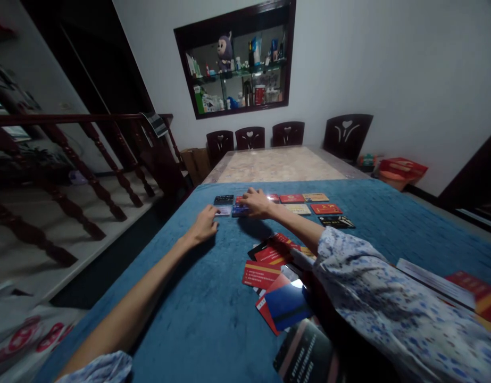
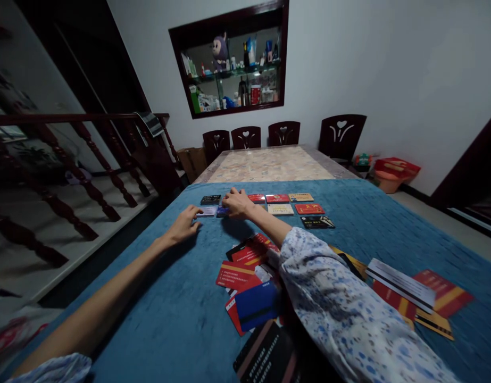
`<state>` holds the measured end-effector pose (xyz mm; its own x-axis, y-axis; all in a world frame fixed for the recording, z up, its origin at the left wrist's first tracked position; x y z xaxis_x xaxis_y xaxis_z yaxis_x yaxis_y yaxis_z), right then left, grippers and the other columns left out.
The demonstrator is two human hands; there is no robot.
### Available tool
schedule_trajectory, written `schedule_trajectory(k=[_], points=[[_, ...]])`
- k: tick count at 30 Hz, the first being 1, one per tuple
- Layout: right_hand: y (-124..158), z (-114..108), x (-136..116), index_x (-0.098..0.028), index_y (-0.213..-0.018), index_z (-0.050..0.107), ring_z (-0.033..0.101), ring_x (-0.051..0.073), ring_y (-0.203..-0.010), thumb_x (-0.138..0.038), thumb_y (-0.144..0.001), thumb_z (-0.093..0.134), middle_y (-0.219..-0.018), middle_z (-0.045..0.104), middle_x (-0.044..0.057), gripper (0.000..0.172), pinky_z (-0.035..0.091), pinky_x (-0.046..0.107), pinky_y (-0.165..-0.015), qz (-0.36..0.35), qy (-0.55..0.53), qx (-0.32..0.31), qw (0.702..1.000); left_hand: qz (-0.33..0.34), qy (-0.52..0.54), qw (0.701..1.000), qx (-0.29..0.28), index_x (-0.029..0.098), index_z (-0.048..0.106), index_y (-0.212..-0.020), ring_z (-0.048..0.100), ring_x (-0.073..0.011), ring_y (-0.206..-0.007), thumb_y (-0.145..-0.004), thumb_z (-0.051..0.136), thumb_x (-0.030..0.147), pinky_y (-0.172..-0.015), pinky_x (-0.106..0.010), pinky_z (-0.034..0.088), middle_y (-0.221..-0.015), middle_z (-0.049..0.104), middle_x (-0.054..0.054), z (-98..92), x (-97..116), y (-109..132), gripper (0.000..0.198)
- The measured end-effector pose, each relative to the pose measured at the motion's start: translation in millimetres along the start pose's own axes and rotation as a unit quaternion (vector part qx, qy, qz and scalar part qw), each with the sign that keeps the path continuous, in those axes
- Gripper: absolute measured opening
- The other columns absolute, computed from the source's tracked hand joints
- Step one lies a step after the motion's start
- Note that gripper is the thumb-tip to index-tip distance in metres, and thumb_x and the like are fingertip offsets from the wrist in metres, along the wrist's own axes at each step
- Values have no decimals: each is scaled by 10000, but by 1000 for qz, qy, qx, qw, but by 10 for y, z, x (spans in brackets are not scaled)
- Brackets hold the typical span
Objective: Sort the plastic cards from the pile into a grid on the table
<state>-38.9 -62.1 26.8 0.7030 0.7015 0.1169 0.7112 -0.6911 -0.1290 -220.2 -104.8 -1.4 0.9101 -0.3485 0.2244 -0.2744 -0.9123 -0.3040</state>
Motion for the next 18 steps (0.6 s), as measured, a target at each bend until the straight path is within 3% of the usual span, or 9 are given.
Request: schedule_trajectory(k=[10, 18], points=[[693, -42, 117, -208, -1025, 739, 433, 312, -1132, -239, -870, 575, -1157, 660, 133, 228, 335, 418, -872, -31, -29, 19, 999, 92, 52, 994, -22, 175, 648, -1049, 599, -221, -1053, -819, 547, 91, -980, -370, 499, -1137, 597, -97, 201, 832, 208, 264], [1227, 27, 116, -212, -1009, 741, 455, 290, -1062, -257, -856, 611, -1042, 703, 112, 206, 338, 428, -861, -104, -92, 78, 987, 146, 68, 986, -31, 179, 690, -947, 595, -215, -1042, -816, 547, 70, -945, -359, 492, -1062, 633, -78, 316, 1237, 292, 222]])
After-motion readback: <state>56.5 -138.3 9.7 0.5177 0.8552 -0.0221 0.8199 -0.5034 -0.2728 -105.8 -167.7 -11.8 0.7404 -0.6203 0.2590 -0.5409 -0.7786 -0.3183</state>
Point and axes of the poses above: each hand's wrist, its own y-axis away from the middle knuckle, its own z-axis out of the palm, x = y × z, the point moved 5 cm from there along -y, towards the middle knuckle
